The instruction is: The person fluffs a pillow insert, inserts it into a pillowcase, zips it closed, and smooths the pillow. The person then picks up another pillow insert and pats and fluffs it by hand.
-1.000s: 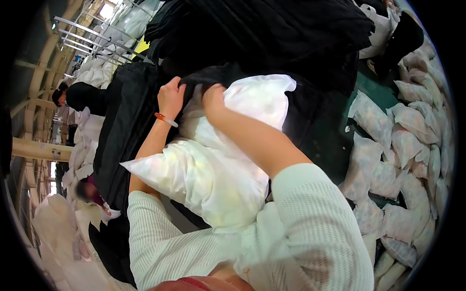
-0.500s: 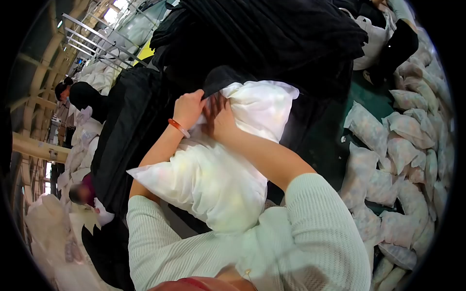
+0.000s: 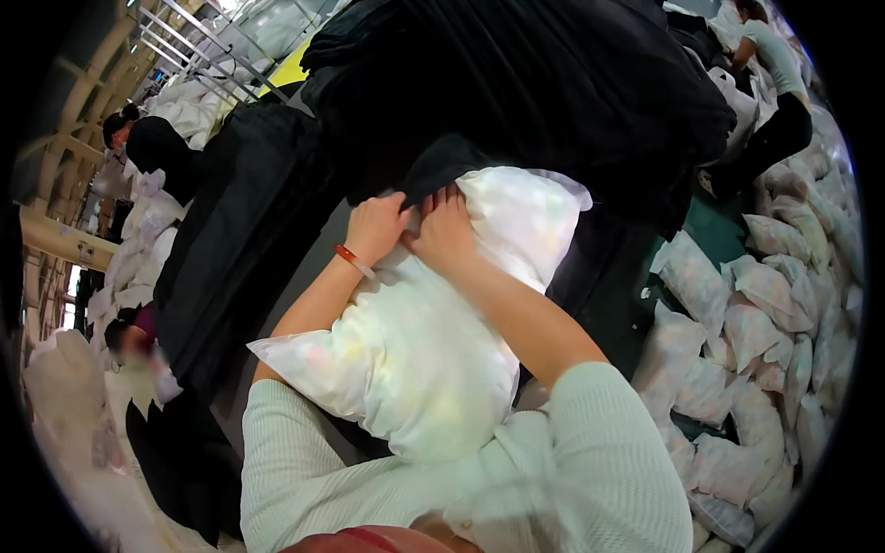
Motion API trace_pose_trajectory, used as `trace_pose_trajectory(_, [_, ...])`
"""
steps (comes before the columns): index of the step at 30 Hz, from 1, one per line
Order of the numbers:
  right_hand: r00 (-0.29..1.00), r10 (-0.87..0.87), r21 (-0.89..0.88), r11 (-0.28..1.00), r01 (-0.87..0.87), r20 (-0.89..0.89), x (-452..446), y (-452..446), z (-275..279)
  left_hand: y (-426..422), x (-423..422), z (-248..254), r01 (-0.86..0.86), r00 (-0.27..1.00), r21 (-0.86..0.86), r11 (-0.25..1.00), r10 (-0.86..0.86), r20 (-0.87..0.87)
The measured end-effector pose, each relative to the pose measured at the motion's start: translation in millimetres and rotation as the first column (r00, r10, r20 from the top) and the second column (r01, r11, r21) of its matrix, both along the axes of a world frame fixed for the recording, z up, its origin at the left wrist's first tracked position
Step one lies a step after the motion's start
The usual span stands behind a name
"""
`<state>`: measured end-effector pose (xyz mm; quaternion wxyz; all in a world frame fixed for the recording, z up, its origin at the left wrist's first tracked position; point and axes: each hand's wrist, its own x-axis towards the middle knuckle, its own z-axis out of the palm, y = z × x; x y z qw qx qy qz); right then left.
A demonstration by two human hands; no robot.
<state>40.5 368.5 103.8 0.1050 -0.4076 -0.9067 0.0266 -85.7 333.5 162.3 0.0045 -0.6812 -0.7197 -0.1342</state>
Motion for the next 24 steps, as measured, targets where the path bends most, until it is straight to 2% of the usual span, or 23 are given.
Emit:
trace_pose_trajectory(2, [0.992,-0.058,0.078,0.995,0.067,-0.114,-27,31,-54,1,11,6,0.044,0.998,0.015,0.999,-0.044,0.041])
trace_pose_trajectory(3, [0.976,0.045,-0.180,0.980,-0.085,-0.214,-33,58,-96,-1,16,7,0.088,0.995,-0.020,0.996,-0.087,0.046])
trace_pose_trajectory(4, [0.986,0.087,-0.259,0.958,-0.122,-0.143,-36,72,-75,-1,17,5,0.126,0.991,-0.054,0.991,-0.123,0.055])
trace_pose_trajectory(6, [0.986,0.154,-0.251,0.959,-0.134,0.059,-43,82,-36,2,13,0,0.107,0.988,-0.019,0.994,-0.104,0.117])
trace_pose_trajectory(7, [0.977,0.173,-0.240,0.961,-0.139,0.125,-42,81,-22,5,13,0,0.117,0.990,-0.098,0.988,-0.109,0.088])
trace_pose_trajectory(8, [0.968,0.188,-0.229,0.962,-0.148,0.165,-40,79,-12,10,12,2,0.123,0.992,-0.168,0.978,-0.114,0.057])
trace_pose_trajectory(11, [0.972,0.184,-0.208,0.966,-0.152,0.145,-38,73,-5,0,-8,10,0.075,0.993,-0.178,0.981,-0.057,0.103])
trace_pose_trajectory(13, [0.990,0.126,-0.256,0.957,-0.138,-0.061,-37,76,-27,-23,-43,18,-0.118,0.990,-0.293,0.949,0.135,0.041])
trace_pose_trajectory(14, [0.964,0.022,-0.308,0.945,-0.106,-0.265,-33,74,-37,-43,-61,25,-0.247,0.969,-0.332,0.910,0.232,-0.087])
trace_pose_trajectory(15, [0.943,0.005,-0.354,0.926,-0.130,-0.334,-28,68,-27,-69,-86,15,-0.332,0.942,-0.276,0.902,0.303,-0.142])
trace_pose_trajectory(16, [0.918,-0.013,-0.393,0.906,-0.157,-0.397,-23,65,-14,-97,-105,12,-0.377,0.924,-0.354,0.856,0.376,-0.073])
trace_pose_trajectory(17, [0.895,0.103,-0.276,0.930,-0.241,-0.435,-21,66,-16,-121,-116,5,-0.457,0.855,-0.430,0.778,0.518,0.028])
trace_pose_trajectory(18, [0.918,0.143,-0.215,0.948,-0.235,-0.371,-22,60,-14,-148,-122,-10,-0.495,0.806,-0.433,0.753,0.584,0.094])
trace_pose_trajectory(20, [0.968,0.219,-0.128,0.964,-0.234,-0.122,-20,39,-1,-183,-110,-23,-0.543,0.645,-0.520,0.659,0.724,0.244])
trace_pose_trajectory(22, [0.957,0.228,-0.171,0.965,-0.197,0.182,-17,3,31,-200,-97,-55,-0.647,0.558,-0.456,0.611,0.787,0.263])
trace_pose_trajectory(23, [0.926,0.376,-0.179,0.910,-0.375,-0.026,-11,-30,59,-205,-91,-64,-0.669,0.531,-0.442,0.597,0.801,0.278])
trace_pose_trajectory(24, [0.836,0.501,-0.161,0.827,-0.539,-0.225,-1,-72,92,-207,-86,-71,-0.676,0.519,-0.436,0.595,0.803,0.292])
